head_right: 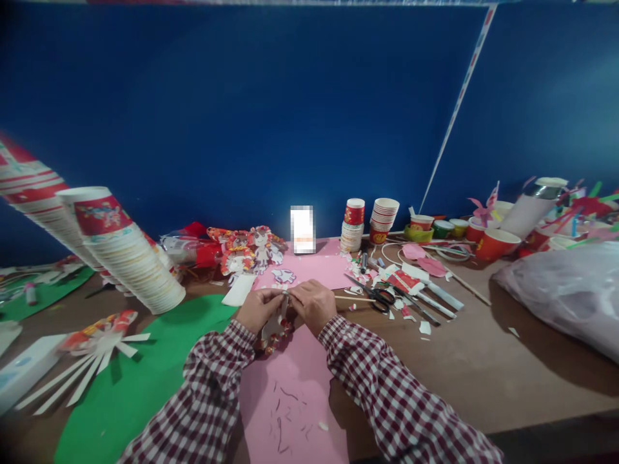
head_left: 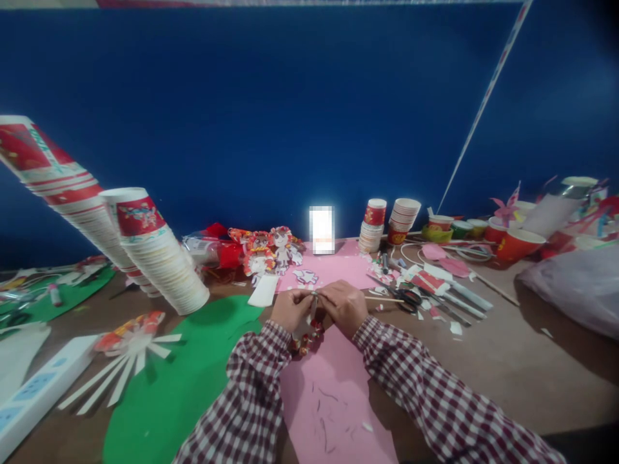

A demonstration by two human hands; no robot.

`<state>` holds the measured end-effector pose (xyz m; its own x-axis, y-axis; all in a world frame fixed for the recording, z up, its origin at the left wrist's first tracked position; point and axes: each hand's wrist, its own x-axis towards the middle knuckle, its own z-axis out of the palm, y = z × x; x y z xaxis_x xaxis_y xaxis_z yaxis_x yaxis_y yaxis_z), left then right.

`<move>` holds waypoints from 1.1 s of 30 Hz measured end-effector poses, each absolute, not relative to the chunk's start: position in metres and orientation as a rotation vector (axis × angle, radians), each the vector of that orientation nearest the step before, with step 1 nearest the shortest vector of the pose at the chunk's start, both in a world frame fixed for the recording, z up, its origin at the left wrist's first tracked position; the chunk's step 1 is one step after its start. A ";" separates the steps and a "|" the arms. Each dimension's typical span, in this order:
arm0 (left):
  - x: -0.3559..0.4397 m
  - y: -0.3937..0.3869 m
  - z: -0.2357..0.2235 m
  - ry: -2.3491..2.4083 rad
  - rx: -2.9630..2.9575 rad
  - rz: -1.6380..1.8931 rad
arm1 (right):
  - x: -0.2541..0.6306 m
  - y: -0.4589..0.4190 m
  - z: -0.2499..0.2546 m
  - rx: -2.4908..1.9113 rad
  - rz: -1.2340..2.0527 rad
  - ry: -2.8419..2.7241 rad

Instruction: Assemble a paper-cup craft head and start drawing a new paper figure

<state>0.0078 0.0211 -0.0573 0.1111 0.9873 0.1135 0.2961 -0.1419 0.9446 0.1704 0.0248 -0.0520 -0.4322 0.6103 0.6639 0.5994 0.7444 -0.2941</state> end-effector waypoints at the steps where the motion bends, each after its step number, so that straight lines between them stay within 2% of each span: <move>1: 0.008 0.021 -0.058 1.301 1.577 1.068 | 0.170 0.025 -0.052 -0.900 0.005 -2.156; 13: 0.007 0.018 -0.052 1.434 1.593 1.022 | 0.171 0.025 -0.051 -0.902 -0.105 -2.227; 33: 0.011 0.021 -0.060 1.337 1.404 1.132 | 0.170 0.020 -0.045 -0.900 -0.227 -2.273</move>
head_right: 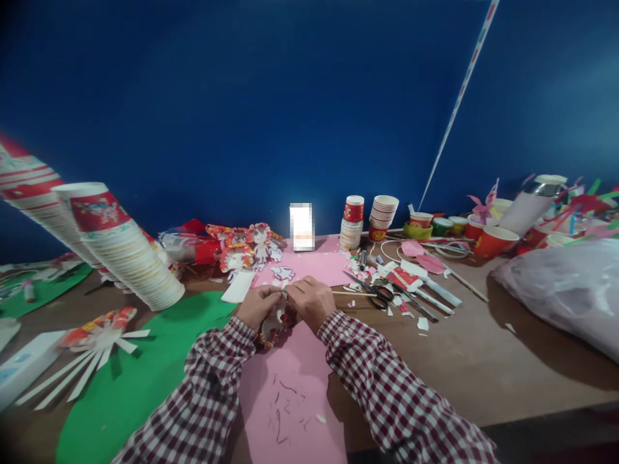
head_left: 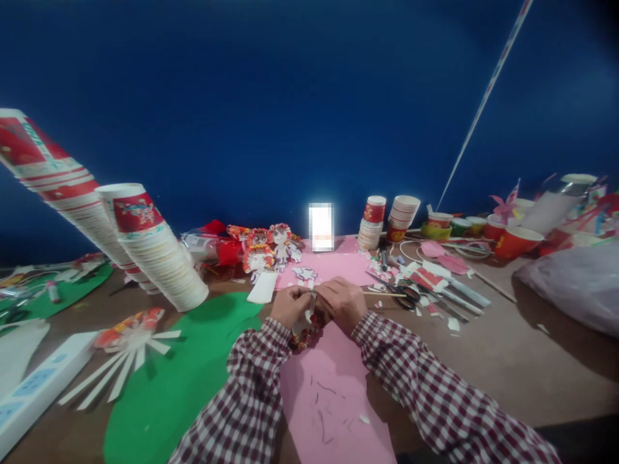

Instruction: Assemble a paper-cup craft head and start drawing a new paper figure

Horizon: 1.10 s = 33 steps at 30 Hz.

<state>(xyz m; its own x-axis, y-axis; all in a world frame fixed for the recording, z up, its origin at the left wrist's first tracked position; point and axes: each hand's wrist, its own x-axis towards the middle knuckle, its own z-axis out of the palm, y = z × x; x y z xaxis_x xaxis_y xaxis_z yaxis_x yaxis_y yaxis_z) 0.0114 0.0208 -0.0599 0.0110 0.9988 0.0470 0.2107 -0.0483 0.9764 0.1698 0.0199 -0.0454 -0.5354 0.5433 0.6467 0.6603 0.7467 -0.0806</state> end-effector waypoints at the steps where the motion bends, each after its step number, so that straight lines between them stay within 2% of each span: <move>1: 0.012 0.021 -0.059 1.330 1.374 1.139 | 0.170 0.020 -0.045 -0.900 -0.231 -2.273; 33: 0.016 0.015 -0.049 1.416 1.518 1.156 | 0.170 0.021 -0.044 -0.886 -0.123 -2.240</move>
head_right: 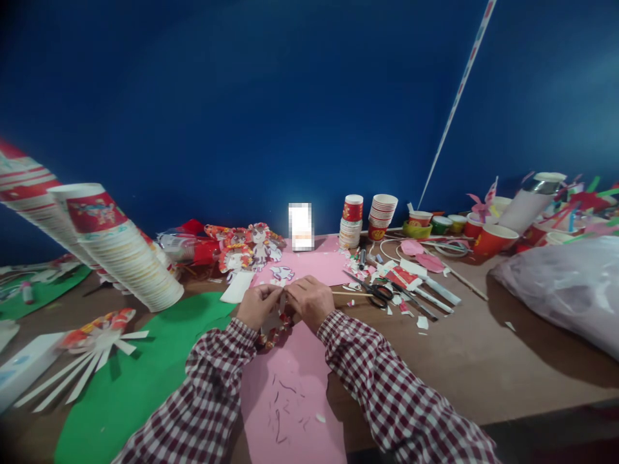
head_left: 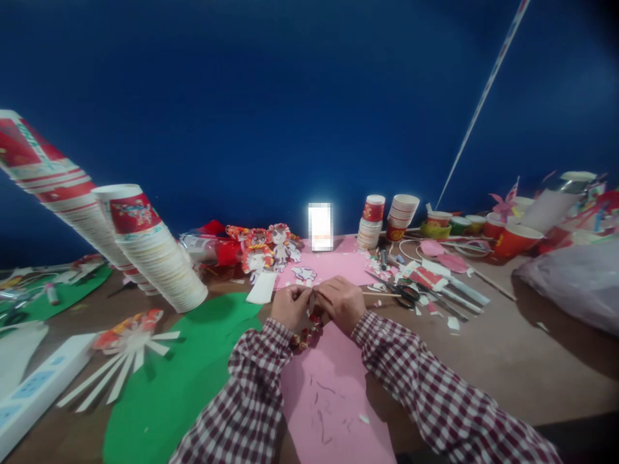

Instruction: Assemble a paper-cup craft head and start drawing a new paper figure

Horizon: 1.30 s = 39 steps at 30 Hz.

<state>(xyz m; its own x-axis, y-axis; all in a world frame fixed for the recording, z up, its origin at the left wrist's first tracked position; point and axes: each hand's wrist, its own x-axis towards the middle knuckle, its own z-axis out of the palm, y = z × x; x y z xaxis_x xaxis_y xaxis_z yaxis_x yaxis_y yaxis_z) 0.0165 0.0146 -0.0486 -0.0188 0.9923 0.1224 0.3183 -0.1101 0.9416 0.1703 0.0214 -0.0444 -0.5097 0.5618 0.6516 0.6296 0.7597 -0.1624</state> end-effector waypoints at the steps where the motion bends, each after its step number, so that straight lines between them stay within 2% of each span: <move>1: 0.017 0.014 -0.048 1.417 1.524 1.157 | 0.170 0.021 -0.044 -0.887 -0.111 -2.238; 24: 0.014 0.017 -0.058 1.317 1.468 1.218 | 0.172 0.022 -0.045 -0.917 -0.016 -2.208; 39: 0.012 0.016 -0.049 1.423 1.574 1.131 | 0.171 0.023 -0.047 -0.915 -0.139 -2.262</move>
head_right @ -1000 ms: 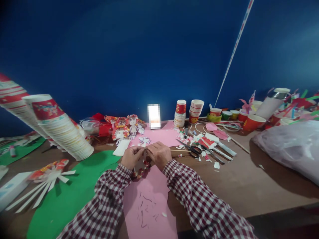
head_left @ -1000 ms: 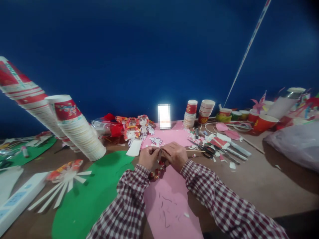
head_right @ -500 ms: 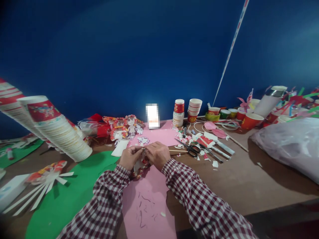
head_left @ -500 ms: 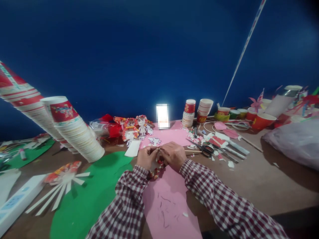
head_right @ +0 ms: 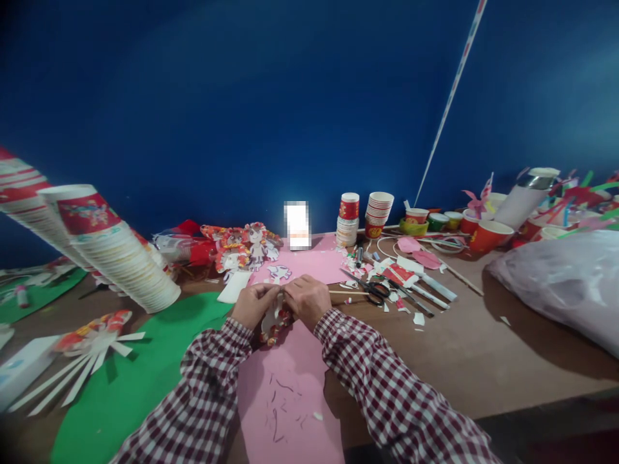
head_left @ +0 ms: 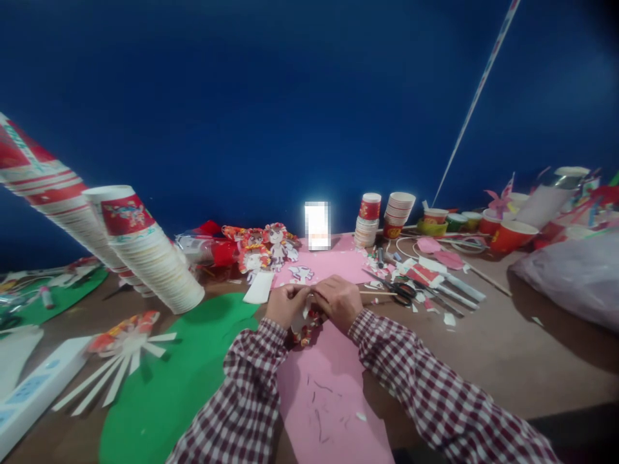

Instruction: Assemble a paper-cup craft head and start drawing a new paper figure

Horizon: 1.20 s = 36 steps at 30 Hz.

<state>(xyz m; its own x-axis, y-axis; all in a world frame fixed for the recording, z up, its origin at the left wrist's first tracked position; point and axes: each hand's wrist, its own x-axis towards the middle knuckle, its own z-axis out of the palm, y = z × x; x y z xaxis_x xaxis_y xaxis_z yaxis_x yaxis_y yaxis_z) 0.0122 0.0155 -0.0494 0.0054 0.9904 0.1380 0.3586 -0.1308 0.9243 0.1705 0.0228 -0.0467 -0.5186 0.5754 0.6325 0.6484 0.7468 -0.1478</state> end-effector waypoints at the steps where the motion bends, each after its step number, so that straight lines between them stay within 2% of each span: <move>1: 0.012 0.015 -0.049 1.429 1.576 1.134 | 0.170 0.022 -0.046 -0.912 -0.145 -2.269; 14: 0.011 0.015 -0.044 1.424 1.585 1.127 | 0.169 0.022 -0.048 -0.871 -0.164 -2.304; 25: 0.006 0.016 -0.045 1.530 1.818 0.935 | 0.169 0.021 -0.047 -0.905 -0.173 -2.321; 36: 0.009 0.014 -0.046 1.527 1.831 1.038 | 0.170 0.022 -0.046 -0.880 -0.082 -2.279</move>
